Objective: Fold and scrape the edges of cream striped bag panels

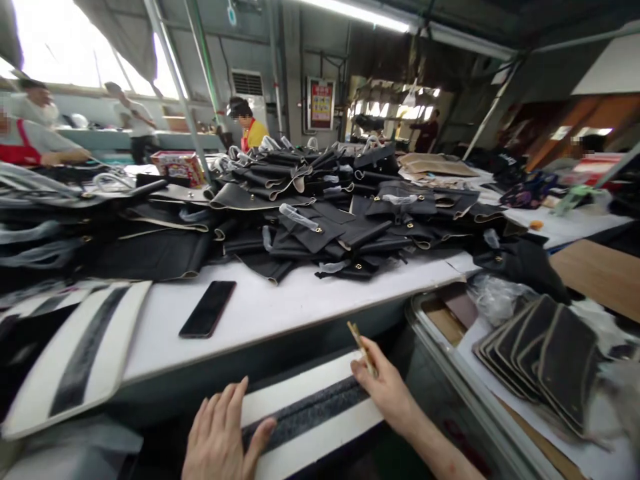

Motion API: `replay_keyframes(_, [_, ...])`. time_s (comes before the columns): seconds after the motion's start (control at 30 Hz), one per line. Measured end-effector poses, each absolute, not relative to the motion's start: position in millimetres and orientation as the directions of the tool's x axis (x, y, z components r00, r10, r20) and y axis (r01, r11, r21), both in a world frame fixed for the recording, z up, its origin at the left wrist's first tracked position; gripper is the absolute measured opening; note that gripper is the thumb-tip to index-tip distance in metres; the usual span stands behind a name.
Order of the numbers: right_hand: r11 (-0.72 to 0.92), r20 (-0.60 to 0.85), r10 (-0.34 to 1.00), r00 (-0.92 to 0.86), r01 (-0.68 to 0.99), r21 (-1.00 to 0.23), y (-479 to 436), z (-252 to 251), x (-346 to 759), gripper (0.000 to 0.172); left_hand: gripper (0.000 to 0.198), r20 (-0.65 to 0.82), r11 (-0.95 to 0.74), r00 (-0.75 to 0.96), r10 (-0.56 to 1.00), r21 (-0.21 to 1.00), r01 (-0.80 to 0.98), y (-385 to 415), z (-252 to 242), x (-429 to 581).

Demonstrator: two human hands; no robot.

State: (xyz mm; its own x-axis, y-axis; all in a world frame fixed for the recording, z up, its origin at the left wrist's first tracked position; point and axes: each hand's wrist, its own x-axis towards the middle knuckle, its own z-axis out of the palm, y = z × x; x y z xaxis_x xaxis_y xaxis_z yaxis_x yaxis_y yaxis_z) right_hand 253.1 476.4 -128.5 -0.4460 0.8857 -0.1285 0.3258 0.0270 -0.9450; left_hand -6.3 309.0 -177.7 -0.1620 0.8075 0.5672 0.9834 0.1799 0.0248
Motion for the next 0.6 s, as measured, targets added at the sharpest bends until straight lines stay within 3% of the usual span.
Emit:
replay_keyframes(0.1, [0.265,-0.051,0.868,-0.495,0.546,-0.795,543,-120,248,0.058,0.071,0.545,0.218,-0.201,0.814,0.032,0.975,313,-175,-4])
replay_keyframes(0.2, [0.507,0.013,0.799,-0.601,0.663,-0.551,601,-106,223,0.058,0.065,0.454,0.256,-0.302,0.838,0.161,0.953,312,-164,2])
replay_keyframes(0.23, [0.608,0.086,0.757,-0.648,0.65,-0.456,615,-107,210,0.06,0.064,0.421,0.266,-0.342,0.84,0.23,0.936,311,-159,4])
replay_keyframes(0.27, [0.639,0.11,0.737,-0.667,0.633,-0.437,627,-113,197,0.063,0.065,0.395,0.276,-0.391,0.831,0.318,0.907,310,-154,5])
replay_keyframes(0.37, [0.76,0.144,0.637,-0.758,0.584,-0.286,645,-153,165,0.065,0.056,0.276,0.215,-0.533,0.8,0.697,0.684,311,-150,1])
replay_keyframes(0.4, [0.773,0.151,0.622,-0.768,0.572,-0.274,648,-168,159,0.07,0.052,0.21,0.19,-0.612,0.763,0.832,0.522,311,-152,-2])
replay_keyframes(0.47, [0.777,0.176,0.607,-0.775,0.532,-0.335,650,-191,156,0.078,0.051,0.08,0.101,-0.735,0.673,0.975,0.198,306,-161,-8])
replay_keyframes(0.53, [0.757,0.225,0.614,-0.756,0.485,-0.438,648,-198,163,0.085,0.054,-0.034,0.046,-0.768,0.639,0.999,-0.006,294,-168,-9])
replay_keyframes(0.6, [0.744,0.274,0.625,-0.731,0.452,-0.491,636,-189,179,0.09,0.063,-0.09,0.1,-0.72,0.688,0.995,-0.029,275,-169,-1])
